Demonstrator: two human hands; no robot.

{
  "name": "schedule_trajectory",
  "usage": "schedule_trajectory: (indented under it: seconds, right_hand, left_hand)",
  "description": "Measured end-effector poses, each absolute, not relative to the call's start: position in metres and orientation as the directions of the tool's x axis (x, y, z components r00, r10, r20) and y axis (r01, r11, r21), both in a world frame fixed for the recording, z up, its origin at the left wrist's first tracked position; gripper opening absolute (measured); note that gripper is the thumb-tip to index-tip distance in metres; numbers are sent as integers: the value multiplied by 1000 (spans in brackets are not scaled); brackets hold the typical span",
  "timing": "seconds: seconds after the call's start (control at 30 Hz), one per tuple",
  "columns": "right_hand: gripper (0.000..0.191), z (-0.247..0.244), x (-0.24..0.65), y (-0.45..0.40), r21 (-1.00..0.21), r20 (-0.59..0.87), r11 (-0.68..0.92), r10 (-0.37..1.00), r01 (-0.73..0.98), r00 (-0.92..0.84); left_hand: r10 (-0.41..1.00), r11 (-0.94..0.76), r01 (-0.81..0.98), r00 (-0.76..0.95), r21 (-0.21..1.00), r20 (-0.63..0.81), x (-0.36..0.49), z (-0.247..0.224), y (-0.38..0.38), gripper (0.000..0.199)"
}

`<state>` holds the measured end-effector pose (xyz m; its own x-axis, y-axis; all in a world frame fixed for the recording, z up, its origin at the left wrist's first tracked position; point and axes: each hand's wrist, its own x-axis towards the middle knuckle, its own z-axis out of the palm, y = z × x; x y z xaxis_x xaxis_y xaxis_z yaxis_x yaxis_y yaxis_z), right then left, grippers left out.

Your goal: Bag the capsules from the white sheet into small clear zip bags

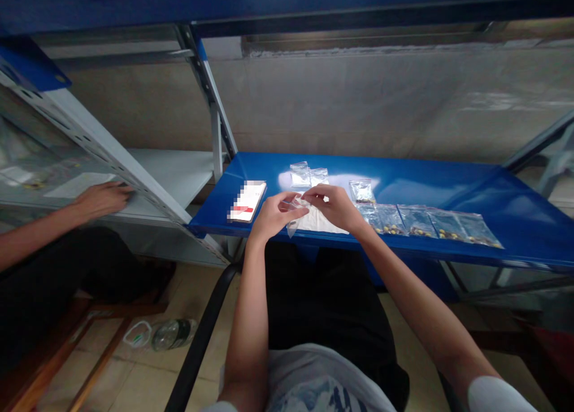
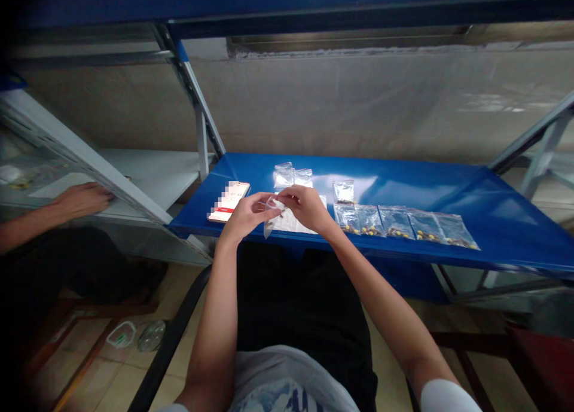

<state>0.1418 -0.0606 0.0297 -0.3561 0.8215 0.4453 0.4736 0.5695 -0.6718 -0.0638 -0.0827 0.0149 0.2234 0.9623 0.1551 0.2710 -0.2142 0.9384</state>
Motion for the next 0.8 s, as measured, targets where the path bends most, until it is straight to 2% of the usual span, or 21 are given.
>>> schedule_trajectory:
  seconds: [0.07,0.13,0.3,0.57,0.7,0.8]
  right_hand:
    - [21,23,144,-56,-685,468,550,835,477,-291]
    - [18,14,145,-52,-669,429,503,862,547,-268]
    - [10,-13,134,-50,-502,267,475,880,723,-392]
    - [20,-21,118,-59,-298,144,430,903,852,-405]
    - [20,-21,124,-53,-315,192,426,904,848,-383]
    - [12,-13,135,-46,-443,298,430,898,787,-323]
  left_hand:
    - [966,-224,299,192,928,171,-65,15,-82,55]
    - [970,-228,331,161,916,183,-67,14,-82,55]
    - [972,-234,380,109,895,208,-72,14,-81,54]
    - [975,-222,416,84,882,206,-74,13,-81,51]
    - [975,-221,417,92,882,201,-75,12,-81,52]
    - [977,-215,425,103,880,188,-76,11,-80,55]
